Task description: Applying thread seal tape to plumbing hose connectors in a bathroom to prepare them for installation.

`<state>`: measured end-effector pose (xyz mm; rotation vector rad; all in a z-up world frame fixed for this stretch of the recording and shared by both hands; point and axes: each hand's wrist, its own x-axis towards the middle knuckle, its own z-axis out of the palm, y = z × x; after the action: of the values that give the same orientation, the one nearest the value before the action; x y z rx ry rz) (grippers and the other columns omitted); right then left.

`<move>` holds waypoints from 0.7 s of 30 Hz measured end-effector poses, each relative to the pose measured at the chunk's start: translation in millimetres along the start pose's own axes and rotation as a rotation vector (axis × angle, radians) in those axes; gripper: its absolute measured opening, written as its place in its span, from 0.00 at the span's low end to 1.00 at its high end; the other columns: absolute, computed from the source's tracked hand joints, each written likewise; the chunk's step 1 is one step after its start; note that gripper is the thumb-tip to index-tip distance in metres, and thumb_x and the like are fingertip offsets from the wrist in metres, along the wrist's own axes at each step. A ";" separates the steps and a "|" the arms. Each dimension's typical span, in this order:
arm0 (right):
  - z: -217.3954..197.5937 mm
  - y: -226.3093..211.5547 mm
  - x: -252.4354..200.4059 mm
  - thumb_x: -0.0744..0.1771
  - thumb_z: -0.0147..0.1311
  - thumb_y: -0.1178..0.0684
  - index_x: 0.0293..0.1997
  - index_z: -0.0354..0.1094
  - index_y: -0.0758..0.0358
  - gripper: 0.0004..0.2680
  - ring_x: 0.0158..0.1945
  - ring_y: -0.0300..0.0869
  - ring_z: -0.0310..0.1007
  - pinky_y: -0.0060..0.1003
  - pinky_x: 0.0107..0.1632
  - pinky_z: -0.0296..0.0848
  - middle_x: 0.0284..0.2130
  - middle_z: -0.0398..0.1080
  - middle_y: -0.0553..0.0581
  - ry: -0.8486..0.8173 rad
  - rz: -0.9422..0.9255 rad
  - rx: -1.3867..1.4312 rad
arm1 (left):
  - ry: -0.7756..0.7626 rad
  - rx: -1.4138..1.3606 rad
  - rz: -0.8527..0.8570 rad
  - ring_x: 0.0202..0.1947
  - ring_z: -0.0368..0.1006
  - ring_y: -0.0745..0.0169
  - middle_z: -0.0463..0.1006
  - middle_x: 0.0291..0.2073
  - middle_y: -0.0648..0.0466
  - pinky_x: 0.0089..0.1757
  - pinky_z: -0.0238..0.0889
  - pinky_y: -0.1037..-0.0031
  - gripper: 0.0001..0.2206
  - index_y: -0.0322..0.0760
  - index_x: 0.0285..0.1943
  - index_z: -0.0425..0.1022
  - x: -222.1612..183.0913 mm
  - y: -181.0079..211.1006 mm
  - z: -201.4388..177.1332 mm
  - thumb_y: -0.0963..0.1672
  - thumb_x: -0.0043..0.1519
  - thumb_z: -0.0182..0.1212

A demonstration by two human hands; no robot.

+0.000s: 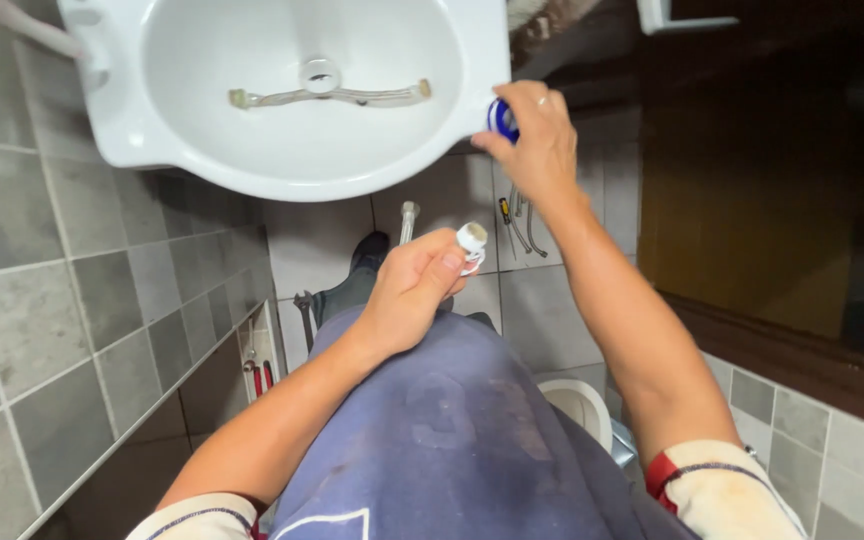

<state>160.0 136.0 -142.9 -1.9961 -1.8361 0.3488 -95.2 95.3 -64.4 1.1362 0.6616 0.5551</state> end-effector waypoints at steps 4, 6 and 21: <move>25.2 9.8 35.3 0.64 0.68 0.47 0.59 0.66 0.59 0.21 0.51 0.57 0.62 0.52 0.45 0.69 0.53 0.66 0.60 -0.040 0.015 -0.103 | 0.069 0.111 0.032 0.23 0.54 0.73 0.60 0.21 0.63 0.30 0.50 0.79 0.18 0.43 0.32 0.65 11.3 5.4 -22.5 0.53 0.69 0.42; 26.9 7.6 39.5 0.64 0.68 0.45 0.59 0.66 0.58 0.20 0.53 0.57 0.61 0.52 0.46 0.70 0.53 0.63 0.59 -0.066 0.045 -0.113 | 0.078 0.088 0.053 0.23 0.54 0.72 0.60 0.22 0.62 0.30 0.49 0.79 0.18 0.42 0.31 0.63 17.3 4.8 -29.9 0.54 0.69 0.41; -48.0 -103.0 -80.0 0.64 0.64 0.65 0.40 0.72 0.76 0.06 0.26 0.26 0.66 0.21 0.31 0.72 0.27 0.67 0.54 0.125 0.352 1.005 | -0.028 -0.164 -0.044 0.18 0.62 0.70 0.67 0.15 0.57 0.27 0.60 0.79 0.15 0.39 0.34 0.73 34.5 -15.7 -12.1 0.48 0.71 0.47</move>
<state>81.3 56.2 -60.6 -1.5144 -0.8904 0.9856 -79.2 122.1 -89.2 0.9717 0.6047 0.5448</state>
